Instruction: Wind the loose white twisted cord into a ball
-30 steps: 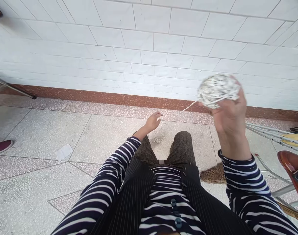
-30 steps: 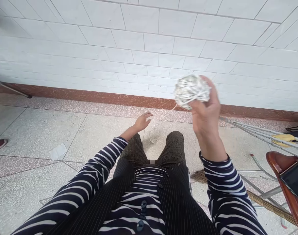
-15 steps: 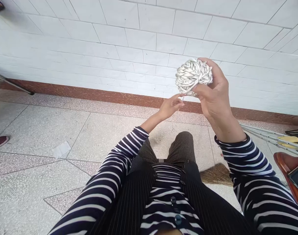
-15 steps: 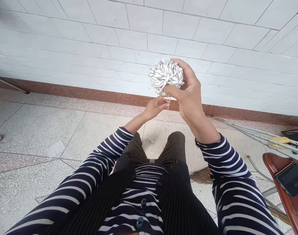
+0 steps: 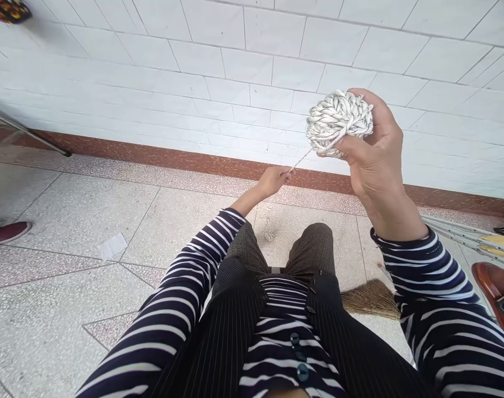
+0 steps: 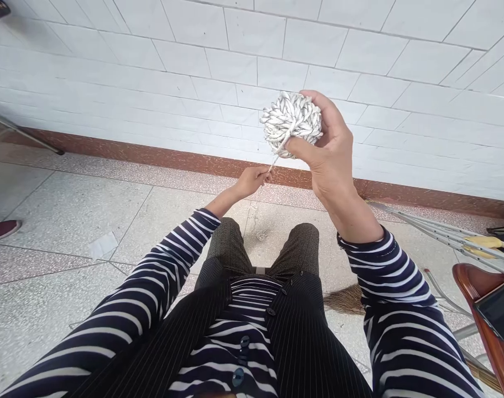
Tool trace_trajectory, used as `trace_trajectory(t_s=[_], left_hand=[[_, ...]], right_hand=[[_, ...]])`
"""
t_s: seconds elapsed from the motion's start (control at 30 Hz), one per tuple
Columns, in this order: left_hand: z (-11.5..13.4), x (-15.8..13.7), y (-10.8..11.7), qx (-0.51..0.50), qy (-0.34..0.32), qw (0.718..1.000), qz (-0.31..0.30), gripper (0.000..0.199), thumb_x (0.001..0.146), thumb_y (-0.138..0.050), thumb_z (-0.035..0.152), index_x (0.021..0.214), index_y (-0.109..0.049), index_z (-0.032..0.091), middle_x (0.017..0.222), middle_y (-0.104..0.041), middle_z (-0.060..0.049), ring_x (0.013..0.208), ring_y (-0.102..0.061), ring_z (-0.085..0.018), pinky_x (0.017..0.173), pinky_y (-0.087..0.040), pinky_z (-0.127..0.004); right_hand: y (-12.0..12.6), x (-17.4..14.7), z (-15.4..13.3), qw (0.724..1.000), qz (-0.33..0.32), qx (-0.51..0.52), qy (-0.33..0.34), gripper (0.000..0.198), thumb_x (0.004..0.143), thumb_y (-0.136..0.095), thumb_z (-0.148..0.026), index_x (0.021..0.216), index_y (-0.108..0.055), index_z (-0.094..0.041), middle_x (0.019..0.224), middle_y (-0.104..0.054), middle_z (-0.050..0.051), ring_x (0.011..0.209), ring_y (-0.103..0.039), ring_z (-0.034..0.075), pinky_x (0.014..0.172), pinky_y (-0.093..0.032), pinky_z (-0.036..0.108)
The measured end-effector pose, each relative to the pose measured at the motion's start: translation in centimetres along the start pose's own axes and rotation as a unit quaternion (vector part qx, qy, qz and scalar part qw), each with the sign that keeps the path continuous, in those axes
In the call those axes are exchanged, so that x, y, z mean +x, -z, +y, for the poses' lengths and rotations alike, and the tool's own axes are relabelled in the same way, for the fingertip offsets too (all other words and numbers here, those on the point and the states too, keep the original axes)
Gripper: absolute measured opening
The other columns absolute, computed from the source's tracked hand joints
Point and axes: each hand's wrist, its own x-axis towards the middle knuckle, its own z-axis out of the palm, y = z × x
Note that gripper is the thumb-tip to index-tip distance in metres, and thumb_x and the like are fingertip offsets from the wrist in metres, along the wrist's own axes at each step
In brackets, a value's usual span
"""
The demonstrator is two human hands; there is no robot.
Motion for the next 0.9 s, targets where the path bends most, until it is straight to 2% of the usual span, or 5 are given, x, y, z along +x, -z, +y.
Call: trace_trajectory(t_s=[0.2,0.53,0.73,0.9], left_hand=[[0.4,0.2,1.0,-0.039,0.01,0.999,-0.005,0.025,0.097,-0.045,0.013,0.097,-0.07,0.012,0.095,-0.072,-0.008,0.079,-0.064,-0.011,0.065,-0.051,-0.02],[1.0,0.2,1.0,-0.061,0.013,0.997,-0.039,0.024,0.097,-0.046,0.012,0.088,-0.068,0.012,0.089,-0.072,-0.007,0.078,-0.066,-0.01,0.072,-0.055,-0.023],[1.7,-0.5,-0.7,-0.047,0.016,0.996,-0.074,0.023,0.098,-0.046,0.012,0.095,-0.069,0.012,0.088,-0.074,-0.006,0.078,-0.067,-0.01,0.072,-0.054,-0.022],[0.3,-2.4,-2.5,-0.027,0.034,0.991,-0.125,0.023,0.096,-0.047,0.015,0.084,-0.066,0.013,0.08,-0.072,-0.003,0.071,-0.064,-0.01,0.069,-0.051,-0.021]], right_hand=[[0.2,0.1,-0.4,0.999,0.016,-0.031,0.007,0.059,0.055,-0.085,-0.015,0.112,-0.07,-0.023,0.1,-0.066,0.001,0.098,-0.067,0.023,0.098,-0.061,0.054],[0.7,-0.4,-0.5,0.997,-0.009,-0.064,0.036,0.061,0.058,-0.085,-0.019,0.117,-0.07,-0.025,0.109,-0.067,0.0,0.104,-0.065,0.022,0.105,-0.058,0.055],[0.8,0.3,0.0,0.996,-0.01,-0.074,0.049,0.059,0.059,-0.082,-0.017,0.117,-0.07,-0.024,0.107,-0.067,0.0,0.1,-0.065,0.021,0.099,-0.06,0.052],[2.6,1.5,1.5,0.989,-0.013,-0.13,0.067,0.063,0.059,-0.08,-0.015,0.12,-0.067,-0.024,0.112,-0.066,0.001,0.104,-0.064,0.022,0.097,-0.058,0.049]])
